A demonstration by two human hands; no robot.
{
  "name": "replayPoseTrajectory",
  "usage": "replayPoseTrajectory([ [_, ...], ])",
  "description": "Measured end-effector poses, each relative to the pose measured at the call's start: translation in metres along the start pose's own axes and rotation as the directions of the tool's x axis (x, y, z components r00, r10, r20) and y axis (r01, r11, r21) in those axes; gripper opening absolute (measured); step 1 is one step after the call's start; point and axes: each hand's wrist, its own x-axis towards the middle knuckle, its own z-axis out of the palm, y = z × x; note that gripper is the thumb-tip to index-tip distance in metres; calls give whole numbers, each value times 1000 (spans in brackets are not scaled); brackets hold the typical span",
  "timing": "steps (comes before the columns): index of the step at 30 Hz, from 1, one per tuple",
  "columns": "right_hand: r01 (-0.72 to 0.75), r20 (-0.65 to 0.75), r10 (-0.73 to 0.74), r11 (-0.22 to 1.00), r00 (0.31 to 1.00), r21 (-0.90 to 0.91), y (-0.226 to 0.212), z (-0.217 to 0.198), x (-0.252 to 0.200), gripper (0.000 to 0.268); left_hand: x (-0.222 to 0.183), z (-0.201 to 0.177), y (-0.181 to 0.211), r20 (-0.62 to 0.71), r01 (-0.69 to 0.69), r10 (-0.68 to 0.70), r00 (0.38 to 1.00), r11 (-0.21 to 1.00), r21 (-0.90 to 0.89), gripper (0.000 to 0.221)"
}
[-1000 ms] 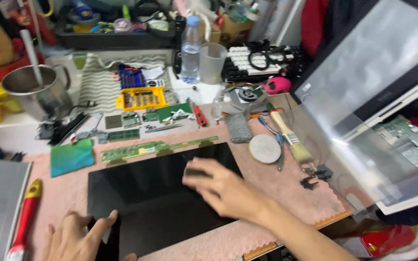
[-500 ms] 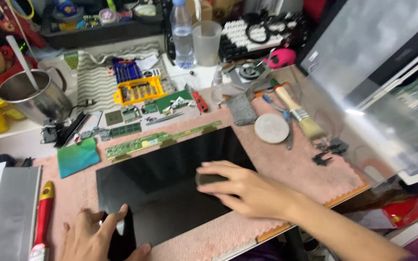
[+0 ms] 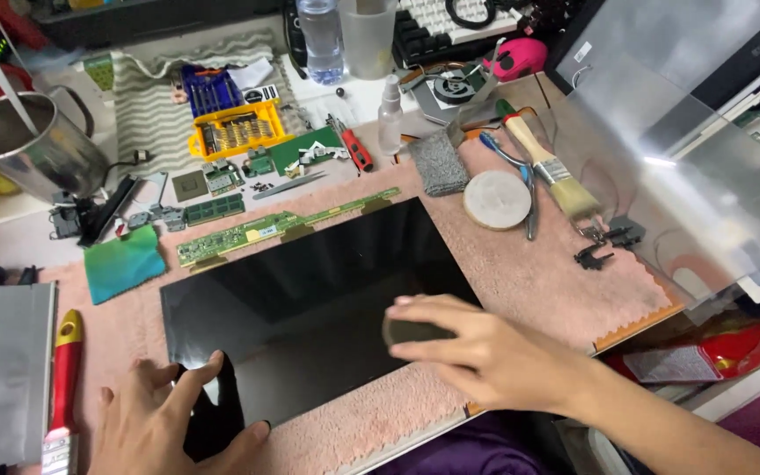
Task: Cleaning and polishing an electronic screen at a repair bench using a buffing pad and a cloth.
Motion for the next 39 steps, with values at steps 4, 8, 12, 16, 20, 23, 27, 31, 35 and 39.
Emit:
replayPoseTrajectory([
  [4,-114,-55,105,976,993,-183,29,-9,-5,36,2,11,-6,2,-3,3,1000,1000,-7,120],
  [8,-378,-32,377,919,926,-117,19,-9,37,39,4,-3,3,78,45,-45,996,999,2,117],
  [12,-91,-64,88,995,994,-43,17,8,25,39,10,4,3,108,105,-104,989,994,-2,117],
  [16,-89,-52,86,994,995,-68,34,-6,20,36,12,20,-8,61,72,-71,996,997,-14,119],
  [20,-251,-192,208,938,959,-237,64,-10,53,31,12,23,7,39,66,-67,997,998,5,115],
  [23,-215,-206,169,950,964,-227,72,10,68,31,51,117,-27,-163,33,-26,986,999,39,87],
  [27,-89,-129,73,989,989,-120,46,15,57,35,28,93,-18,-305,-169,151,940,985,-33,135],
  [31,-121,-177,97,984,979,-130,62,2,52,29,13,31,2,-125,-143,130,984,984,-105,131],
  [35,-293,-177,257,929,950,-225,79,5,65,33,-3,-14,18,-20,-120,118,993,976,-184,111],
  [39,-423,-171,389,864,905,-273,76,6,71,36,-14,-50,13,-233,-215,132,963,901,-377,75],
])
